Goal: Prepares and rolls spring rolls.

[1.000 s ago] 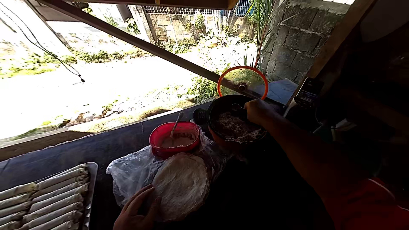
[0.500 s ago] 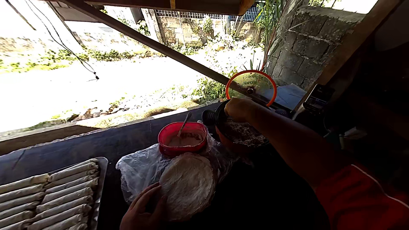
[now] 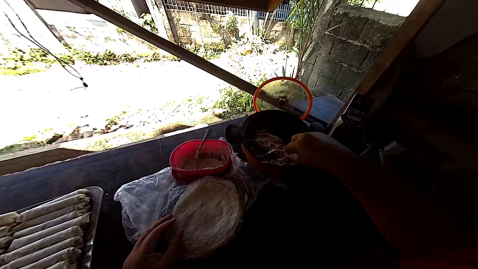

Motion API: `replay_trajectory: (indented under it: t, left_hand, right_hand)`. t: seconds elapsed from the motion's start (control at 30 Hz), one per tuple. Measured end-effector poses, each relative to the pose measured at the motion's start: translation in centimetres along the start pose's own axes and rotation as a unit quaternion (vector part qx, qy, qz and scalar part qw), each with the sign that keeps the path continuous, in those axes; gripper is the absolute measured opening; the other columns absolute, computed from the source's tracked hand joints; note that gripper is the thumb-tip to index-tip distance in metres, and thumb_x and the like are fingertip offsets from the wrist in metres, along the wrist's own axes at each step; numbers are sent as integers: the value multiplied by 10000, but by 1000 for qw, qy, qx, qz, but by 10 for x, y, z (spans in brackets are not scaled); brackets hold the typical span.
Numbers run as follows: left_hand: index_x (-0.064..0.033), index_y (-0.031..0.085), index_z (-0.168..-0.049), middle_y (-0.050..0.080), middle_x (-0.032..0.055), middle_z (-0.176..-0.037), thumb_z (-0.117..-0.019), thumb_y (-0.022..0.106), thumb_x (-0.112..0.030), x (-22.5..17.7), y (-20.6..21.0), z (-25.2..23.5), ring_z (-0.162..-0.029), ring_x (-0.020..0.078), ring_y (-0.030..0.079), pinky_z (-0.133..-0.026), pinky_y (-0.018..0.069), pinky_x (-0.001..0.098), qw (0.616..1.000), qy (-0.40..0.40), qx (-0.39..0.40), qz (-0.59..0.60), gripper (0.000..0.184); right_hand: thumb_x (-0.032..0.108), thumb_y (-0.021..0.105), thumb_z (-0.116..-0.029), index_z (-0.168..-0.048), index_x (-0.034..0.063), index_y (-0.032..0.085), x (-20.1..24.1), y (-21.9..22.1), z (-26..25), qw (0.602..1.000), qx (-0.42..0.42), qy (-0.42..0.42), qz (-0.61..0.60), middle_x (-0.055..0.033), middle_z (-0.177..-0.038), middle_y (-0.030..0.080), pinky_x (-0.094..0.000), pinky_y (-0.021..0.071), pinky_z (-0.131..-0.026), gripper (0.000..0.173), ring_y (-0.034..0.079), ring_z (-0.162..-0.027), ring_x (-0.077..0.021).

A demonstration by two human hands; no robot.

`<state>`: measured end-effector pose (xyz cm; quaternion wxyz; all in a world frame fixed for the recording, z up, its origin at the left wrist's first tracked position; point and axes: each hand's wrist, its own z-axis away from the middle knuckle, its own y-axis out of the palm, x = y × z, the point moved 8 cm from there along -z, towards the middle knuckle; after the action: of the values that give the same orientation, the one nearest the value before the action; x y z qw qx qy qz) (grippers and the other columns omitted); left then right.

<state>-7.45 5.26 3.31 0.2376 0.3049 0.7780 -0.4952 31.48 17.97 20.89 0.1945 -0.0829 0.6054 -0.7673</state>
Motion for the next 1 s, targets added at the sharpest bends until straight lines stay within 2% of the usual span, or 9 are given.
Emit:
replay_trajectory:
  t: [0.13, 0.23, 0.37, 0.7, 0.8, 0.93, 1.0]
  left_hand:
    - [-36, 719, -1164, 674, 162, -1288, -909, 712, -313, -1, 0, -2, -1259, 222, 610, -1071, 490, 376, 1000, 1, 11, -8, 376]
    - [-33, 717, -1169, 667, 171, -1298, -911, 713, -298, -1, -1, -2, -1264, 228, 606, -1070, 491, 377, 1000, -3, 12, -10, 369]
    - [-28, 713, -1174, 666, 177, -1298, -913, 712, -296, -1, -1, -2, -1269, 244, 604, -1077, 487, 392, 1000, -6, 15, -17, 374]
    - [-40, 724, -1155, 676, 154, -1289, -911, 711, -303, -1, -2, -1, -1273, 219, 604, -1079, 487, 363, 1000, -3, 3, -21, 359]
    - [-40, 727, -1152, 682, 148, -1282, -905, 717, -304, -1, -2, -1, -1270, 224, 607, -1082, 485, 372, 1000, -6, 0, -22, 361]
    - [-37, 729, -1148, 685, 146, -1279, -900, 708, -317, -2, -3, -1, -1267, 223, 610, -1083, 482, 374, 1000, -6, -5, -30, 374]
    - [-39, 731, -1142, 687, 147, -1276, -899, 709, -313, -2, -2, -2, -1267, 220, 610, -1082, 482, 368, 1000, -2, -8, -25, 367]
  right_hand:
    - [108, 490, -1050, -1320, 260, 700, -17, 8, 21, 1000, -5, 11, -1, -34, -1152, 673, -439, 583, -859, 374, 685, -1001, -210]
    - [108, 531, -1030, -1253, 259, 735, -24, -2, 30, 997, -69, 14, 10, -28, -1049, 683, -423, 593, -775, 338, 690, -911, -200]
    - [101, 494, -1040, -1311, 242, 702, -36, 17, 22, 998, -23, 42, -35, -40, -1129, 696, -451, 578, -884, 369, 689, -1025, -222]
    - [153, 489, -1041, -1266, 255, 732, -28, 20, 27, 998, -53, 1, -41, -20, -1059, 719, -450, 576, -845, 347, 696, -983, -204]
    - [158, 464, -1051, -1279, 246, 726, -22, 25, 23, 997, -36, -15, -73, -18, -1104, 725, -450, 566, -895, 359, 692, -1032, -191]
    - [180, 474, -1067, -1231, 213, 754, -28, 26, 15, 985, -80, -45, -149, -9, -1103, 748, -430, 565, -929, 326, 701, -1042, -153]
    - [189, 495, -1075, -1217, 203, 763, -32, 25, 13, 975, -97, -55, -193, 3, -1138, 756, -386, 558, -971, 304, 700, -1071, -112]
